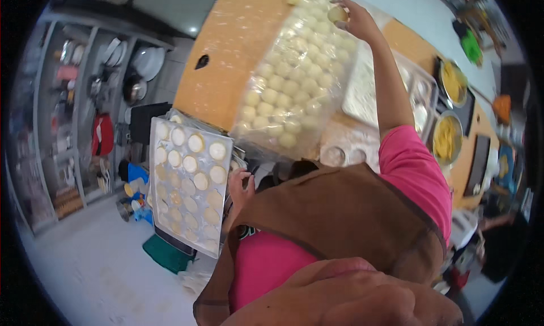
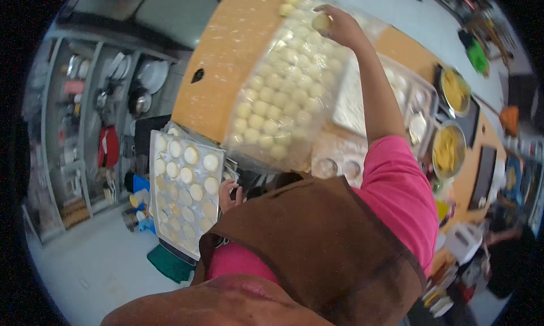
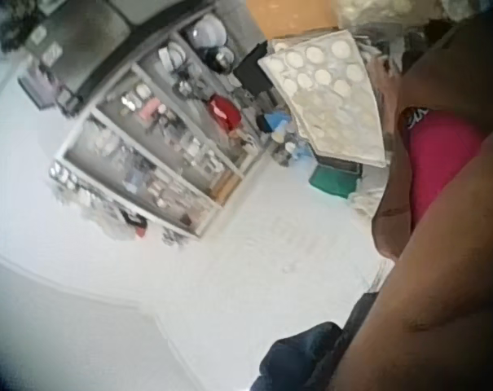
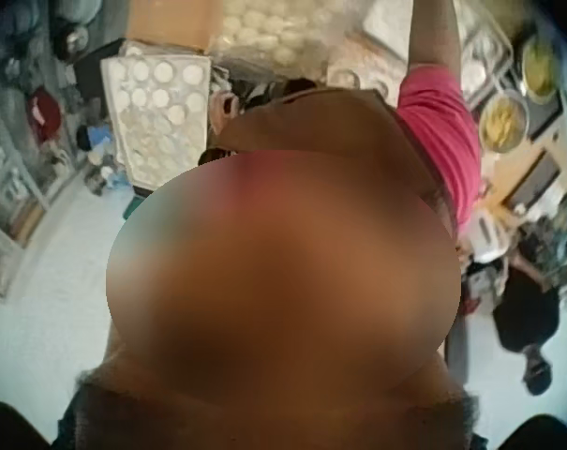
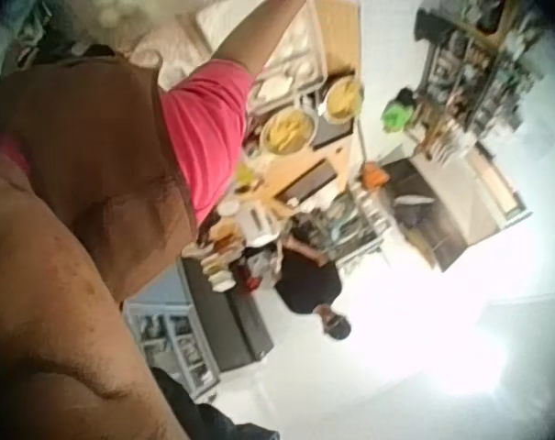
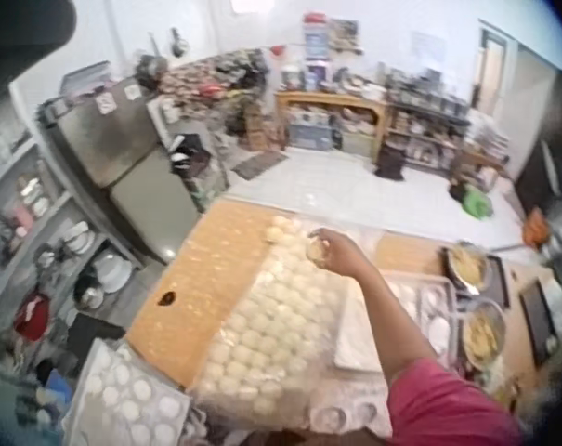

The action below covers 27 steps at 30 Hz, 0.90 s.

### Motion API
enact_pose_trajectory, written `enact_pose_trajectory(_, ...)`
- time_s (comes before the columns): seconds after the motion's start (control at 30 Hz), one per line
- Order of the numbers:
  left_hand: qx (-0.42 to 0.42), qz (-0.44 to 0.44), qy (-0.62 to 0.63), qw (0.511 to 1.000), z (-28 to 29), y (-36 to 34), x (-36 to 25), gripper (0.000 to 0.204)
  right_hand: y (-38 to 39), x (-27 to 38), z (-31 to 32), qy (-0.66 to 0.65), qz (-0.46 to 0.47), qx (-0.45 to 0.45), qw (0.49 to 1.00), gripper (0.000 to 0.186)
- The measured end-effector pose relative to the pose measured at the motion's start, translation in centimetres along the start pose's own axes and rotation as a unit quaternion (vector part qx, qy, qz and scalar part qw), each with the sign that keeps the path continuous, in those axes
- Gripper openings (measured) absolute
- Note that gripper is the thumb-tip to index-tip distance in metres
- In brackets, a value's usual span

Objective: The person picks up flattened dough pieces from a tray and dips them into a container of white powder before placing them back onto a large wooden board covered in dough balls.

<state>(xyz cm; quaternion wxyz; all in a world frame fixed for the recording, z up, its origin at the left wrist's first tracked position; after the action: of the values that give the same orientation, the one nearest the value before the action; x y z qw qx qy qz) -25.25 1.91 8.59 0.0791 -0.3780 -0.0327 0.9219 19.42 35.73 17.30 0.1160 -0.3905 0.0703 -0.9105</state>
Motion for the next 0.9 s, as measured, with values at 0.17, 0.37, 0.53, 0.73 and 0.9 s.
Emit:
enact_pose_trajectory(0.17,0.058,-0.071,0.018,0.996,-2.6,-1.1,-1.2,0.018,17.9,-9.1,1.6,0.111,-0.221,0.015,0.969,0.047)
enact_pose_trajectory(0.37,0.081,-0.114,0.021,0.990,-3.5,-3.0,-6.5,0.015,24.5,-8.8,-6.3,0.142,-0.162,0.087,0.973,0.045)
enact_pose_trajectory(0.53,0.076,-0.134,0.019,0.988,-3.2,-2.5,-7.1,0.015,26.0,-6.6,-4.3,0.102,-0.154,0.005,0.983,0.048)
enact_pose_trajectory(0.73,0.076,-0.139,0.027,0.987,-3.9,-1.9,-7.2,0.015,30.3,-13.2,-7.6,0.178,-0.408,0.166,0.880,0.045)
enact_pose_trajectory(0.9,0.066,-0.133,0.038,0.988,-3.8,-1.5,-7.3,0.015,27.4,-15.0,-10.8,0.163,-0.367,0.194,0.895,0.039)
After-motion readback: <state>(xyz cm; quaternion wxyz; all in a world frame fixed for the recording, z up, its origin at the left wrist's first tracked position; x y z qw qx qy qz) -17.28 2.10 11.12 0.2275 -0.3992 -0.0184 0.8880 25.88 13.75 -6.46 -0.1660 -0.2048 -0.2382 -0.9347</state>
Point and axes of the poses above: each hand's wrist, its own y-axis away from the middle knuckle, its own z-axis out of the back of the hand, x = y × z, the point moved 9 cm from there along -y, towards the middle knuckle, and after that the axes turned 5 degrees about x, right-handed, at the moved point
